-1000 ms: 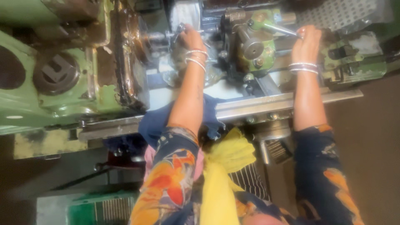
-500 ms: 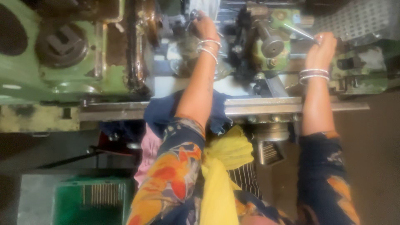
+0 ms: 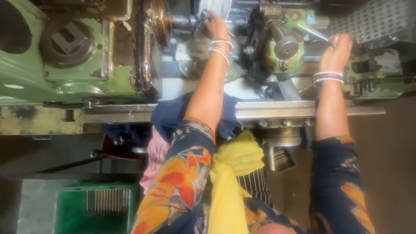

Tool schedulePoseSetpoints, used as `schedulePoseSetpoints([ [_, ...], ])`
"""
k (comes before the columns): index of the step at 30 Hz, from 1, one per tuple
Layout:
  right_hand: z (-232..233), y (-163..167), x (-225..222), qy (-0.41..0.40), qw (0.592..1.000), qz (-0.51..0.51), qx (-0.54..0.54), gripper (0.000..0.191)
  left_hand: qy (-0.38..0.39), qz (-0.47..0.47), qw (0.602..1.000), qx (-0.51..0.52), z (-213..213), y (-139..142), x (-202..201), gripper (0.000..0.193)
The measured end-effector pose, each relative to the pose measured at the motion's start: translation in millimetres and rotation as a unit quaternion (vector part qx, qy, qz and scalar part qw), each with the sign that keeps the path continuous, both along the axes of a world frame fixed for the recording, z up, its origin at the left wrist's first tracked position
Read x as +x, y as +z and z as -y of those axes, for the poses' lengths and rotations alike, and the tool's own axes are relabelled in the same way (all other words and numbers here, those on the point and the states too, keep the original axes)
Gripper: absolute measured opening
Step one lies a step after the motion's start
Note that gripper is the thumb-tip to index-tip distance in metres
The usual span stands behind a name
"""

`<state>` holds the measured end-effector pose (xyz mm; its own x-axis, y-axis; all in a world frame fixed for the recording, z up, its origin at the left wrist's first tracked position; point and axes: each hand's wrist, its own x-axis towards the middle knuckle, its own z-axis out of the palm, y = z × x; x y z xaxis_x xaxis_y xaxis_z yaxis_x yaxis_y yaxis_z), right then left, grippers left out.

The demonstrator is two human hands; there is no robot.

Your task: The person repeatedly inserts small metal rods into a green industrial machine and operates a lever to process them. The rods are taken from a green tray and placed back after processing.

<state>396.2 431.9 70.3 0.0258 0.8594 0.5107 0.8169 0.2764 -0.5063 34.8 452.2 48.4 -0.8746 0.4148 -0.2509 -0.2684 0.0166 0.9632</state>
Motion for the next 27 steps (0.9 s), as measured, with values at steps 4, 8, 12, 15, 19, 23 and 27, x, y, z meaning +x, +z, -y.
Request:
schedulePoseSetpoints([
  [4, -0.6, -1.3, 0.7, -0.002, 1.0, 0.01, 0.015, 0.013, 0.006, -0.012, 0.999, 0.033, 0.9, -0.1, -1.0, 0.055],
  [8, -1.2, -1.5, 2.6, 0.01, 0.999, 0.014, 0.044, 0.017, -0.013, -0.046, 0.999, -0.006, 3.5, 0.0, -2.7, 0.058],
  [12, -4.4, -0.5, 5.6, 0.042, 0.993, 0.059, 0.09, 0.029, -0.028, -0.065, 0.997, -0.015, 3.4, -2.0, -3.4, 0.061],
  [15, -6.7, -2.3, 8.2, 0.036, 0.996, 0.049, 0.059, 0.031, -0.014, -0.069, 0.997, -0.021, 0.7, -6.3, -5.3, 0.061],
  [19, -6.3, -6.9, 11.7, 0.051, 0.995, 0.052, 0.068, 0.028, -0.03, -0.072, 0.996, -0.054, -2.1, -11.7, -9.8, 0.065],
  [23, -5.1, -4.9, 10.8, 0.044, 0.997, 0.048, 0.05, 0.033, -0.034, -0.101, 0.991, -0.078, -0.4, -12.0, -13.0, 0.067],
  [27, -5.0, -0.2, 8.1, 0.033, 0.998, 0.048, 0.036, 0.031, -0.026, -0.062, 0.996, -0.052, 3.2, -7.5, -12.5, 0.064],
])
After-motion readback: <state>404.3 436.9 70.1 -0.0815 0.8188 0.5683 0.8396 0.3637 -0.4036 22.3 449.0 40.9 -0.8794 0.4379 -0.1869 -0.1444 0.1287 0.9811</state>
